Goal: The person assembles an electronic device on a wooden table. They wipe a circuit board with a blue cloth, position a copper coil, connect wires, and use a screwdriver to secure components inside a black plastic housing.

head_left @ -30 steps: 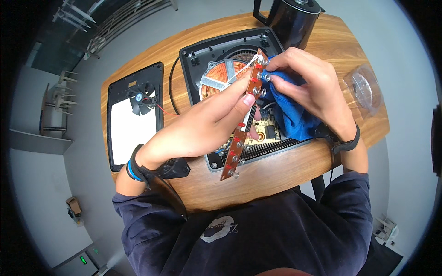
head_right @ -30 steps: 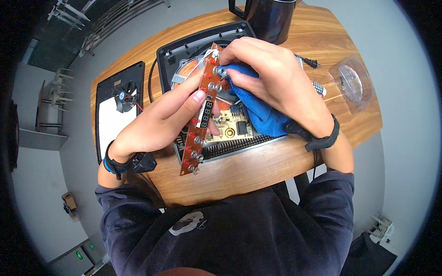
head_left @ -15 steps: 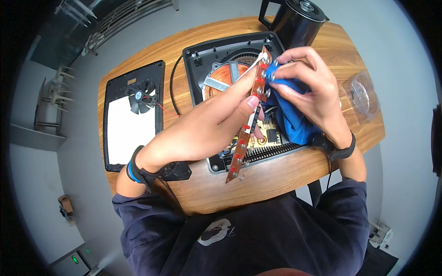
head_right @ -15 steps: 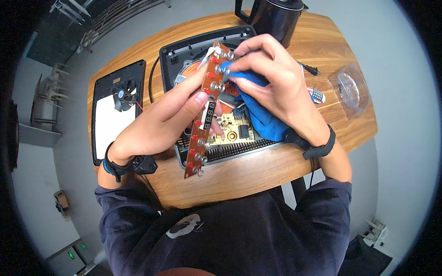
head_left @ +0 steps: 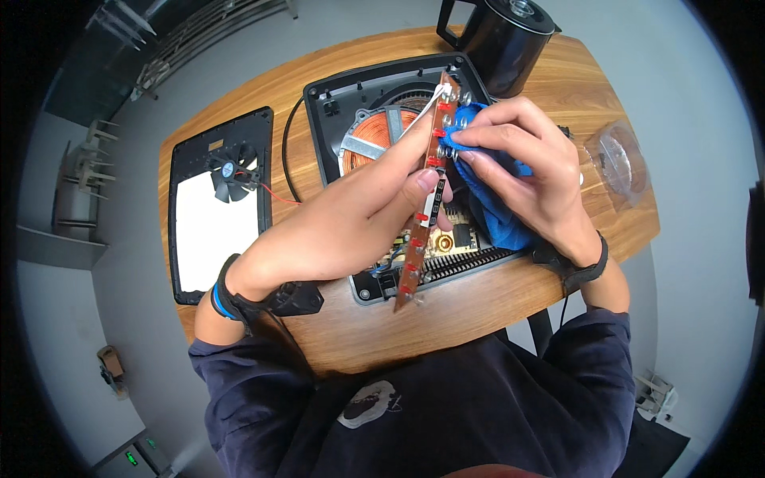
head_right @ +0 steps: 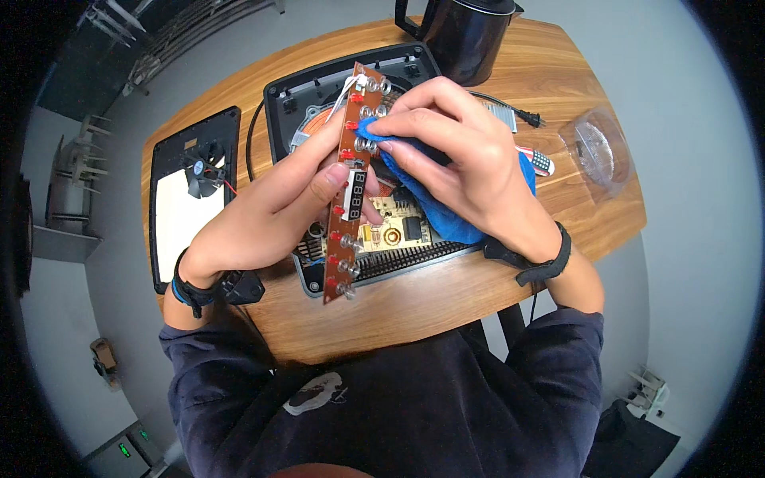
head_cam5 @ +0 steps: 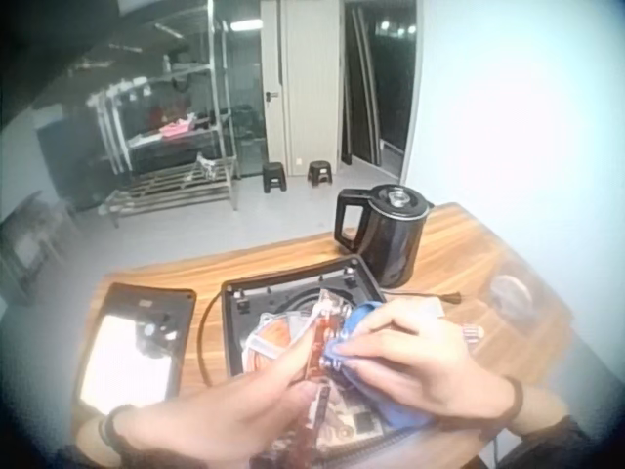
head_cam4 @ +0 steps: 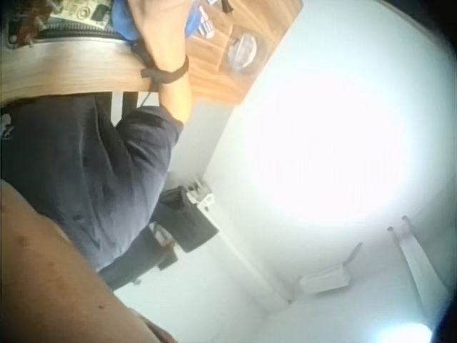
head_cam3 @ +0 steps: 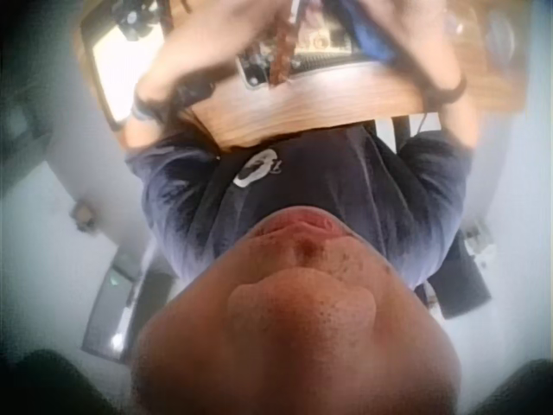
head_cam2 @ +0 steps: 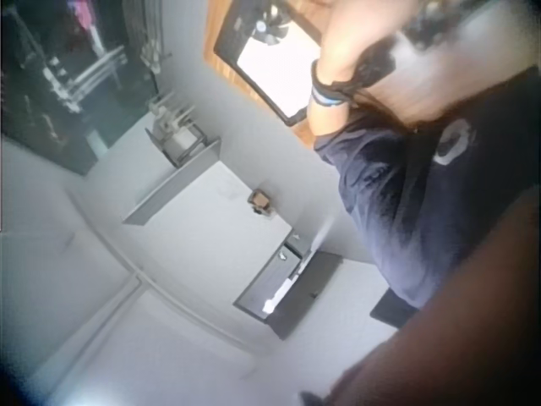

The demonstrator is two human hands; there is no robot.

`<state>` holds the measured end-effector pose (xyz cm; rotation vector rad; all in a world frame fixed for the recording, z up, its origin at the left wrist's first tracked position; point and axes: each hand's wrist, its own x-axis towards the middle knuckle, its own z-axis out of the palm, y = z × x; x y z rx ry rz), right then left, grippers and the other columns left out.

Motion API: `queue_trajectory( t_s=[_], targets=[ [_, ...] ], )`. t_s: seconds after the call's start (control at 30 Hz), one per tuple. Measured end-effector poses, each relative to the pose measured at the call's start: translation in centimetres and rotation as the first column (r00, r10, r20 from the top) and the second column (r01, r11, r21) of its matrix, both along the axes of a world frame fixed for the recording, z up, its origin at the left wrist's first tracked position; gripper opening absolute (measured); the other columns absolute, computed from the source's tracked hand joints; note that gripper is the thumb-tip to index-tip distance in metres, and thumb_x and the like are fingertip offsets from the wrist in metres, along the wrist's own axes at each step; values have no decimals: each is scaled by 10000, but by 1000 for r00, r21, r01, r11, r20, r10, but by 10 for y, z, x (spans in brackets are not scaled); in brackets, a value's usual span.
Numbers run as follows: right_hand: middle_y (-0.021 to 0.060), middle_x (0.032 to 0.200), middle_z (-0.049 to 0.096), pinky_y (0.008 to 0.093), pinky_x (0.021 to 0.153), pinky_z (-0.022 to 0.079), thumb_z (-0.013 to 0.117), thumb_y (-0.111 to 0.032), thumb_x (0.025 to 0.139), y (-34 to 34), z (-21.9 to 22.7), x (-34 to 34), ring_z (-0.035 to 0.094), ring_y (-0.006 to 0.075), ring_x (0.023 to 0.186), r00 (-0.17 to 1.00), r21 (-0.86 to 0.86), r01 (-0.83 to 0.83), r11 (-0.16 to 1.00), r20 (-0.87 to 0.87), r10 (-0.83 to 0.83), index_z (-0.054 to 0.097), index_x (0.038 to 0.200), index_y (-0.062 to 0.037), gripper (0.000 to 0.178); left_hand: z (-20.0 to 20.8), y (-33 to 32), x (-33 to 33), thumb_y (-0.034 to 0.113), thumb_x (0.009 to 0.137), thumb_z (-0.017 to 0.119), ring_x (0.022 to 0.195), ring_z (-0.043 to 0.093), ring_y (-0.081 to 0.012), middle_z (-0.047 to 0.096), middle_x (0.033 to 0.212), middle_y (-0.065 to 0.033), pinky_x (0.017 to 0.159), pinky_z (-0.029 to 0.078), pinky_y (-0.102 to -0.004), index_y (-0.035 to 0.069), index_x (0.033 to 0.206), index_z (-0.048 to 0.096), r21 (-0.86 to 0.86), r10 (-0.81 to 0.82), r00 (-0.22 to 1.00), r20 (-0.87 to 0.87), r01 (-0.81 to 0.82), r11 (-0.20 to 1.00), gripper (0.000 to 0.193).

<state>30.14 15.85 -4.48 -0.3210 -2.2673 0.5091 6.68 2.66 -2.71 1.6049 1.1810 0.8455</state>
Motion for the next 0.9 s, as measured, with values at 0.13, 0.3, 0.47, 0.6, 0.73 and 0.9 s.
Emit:
queue_trajectory(
  t_s=[0.13, 0.3, 0.47, 0.6, 0.73, 0.9],
  targets=[
    [107, 1116, 732, 354, 846, 618, 855, 15, 924, 4, -2, 1, 762, 260, 998, 998, -45, -57, 997, -4, 57, 846, 1183, -31, 263, 3, 0, -1, 238, 1261, 439, 1584, 516, -273, 411, 1798, -190, 1269, 470, -391, 41, 1828, 216, 22, 17, 999, -48, -16, 1000, 640],
    [108, 1111, 742, 350, 860, 619, 863, -1, 909, 12, -10, 10, 765, 260, 1011, 986, -55, 4, 998, 169, 5, 846, 1203, -31, 296, 14, 2, -3, 238, 1263, 438, 1380, 694, -227, 612, 1603, -168, 1151, 589, -391, 57, 1828, 212, -82, 40, 988, 150, -28, 996, 635],
    [102, 1095, 752, 344, 837, 621, 873, 7, 892, -3, 4, 13, 769, 250, 993, 999, -13, -19, 1000, 47, 19, 846, 1178, -27, 289, 2, 0, 1, 213, 1261, 442, 1304, 712, -169, 623, 1574, -133, 1108, 606, -363, 59, 1831, 198, -28, 64, 994, 90, -62, 998, 639],
    [104, 1108, 739, 336, 827, 621, 870, 18, 910, -9, 2, 6, 766, 236, 978, 998, -28, -58, 998, 17, 58, 843, 1169, -27, 264, 2, 1, 6, 198, 1260, 441, 1305, 709, -162, 594, 1616, -133, 1093, 600, -338, 57, 1832, 198, -13, 51, 996, 76, -51, 999, 637],
    [112, 1125, 727, 325, 824, 622, 858, 29, 929, -11, -2, 7, 765, 219, 961, 998, -43, -59, 997, 6, 59, 838, 1196, -2, 270, 7, 4, 9, 197, 1262, 424, 1287, 724, -170, 599, 1603, -132, 1073, 607, -330, 85, 1842, 181, -17, 41, 992, 121, -39, 999, 639],
    [111, 1119, 726, 321, 825, 622, 853, 38, 932, -15, -8, 7, 764, 215, 950, 999, -104, -35, 994, 17, 37, 834, 1239, 8, 310, 1, 10, 8, 198, 1263, 401, 1249, 749, -182, 625, 1554, -119, 1040, 616, -322, 129, 1851, 157, -77, 43, 977, 209, -27, 997, 640]
  ],
)
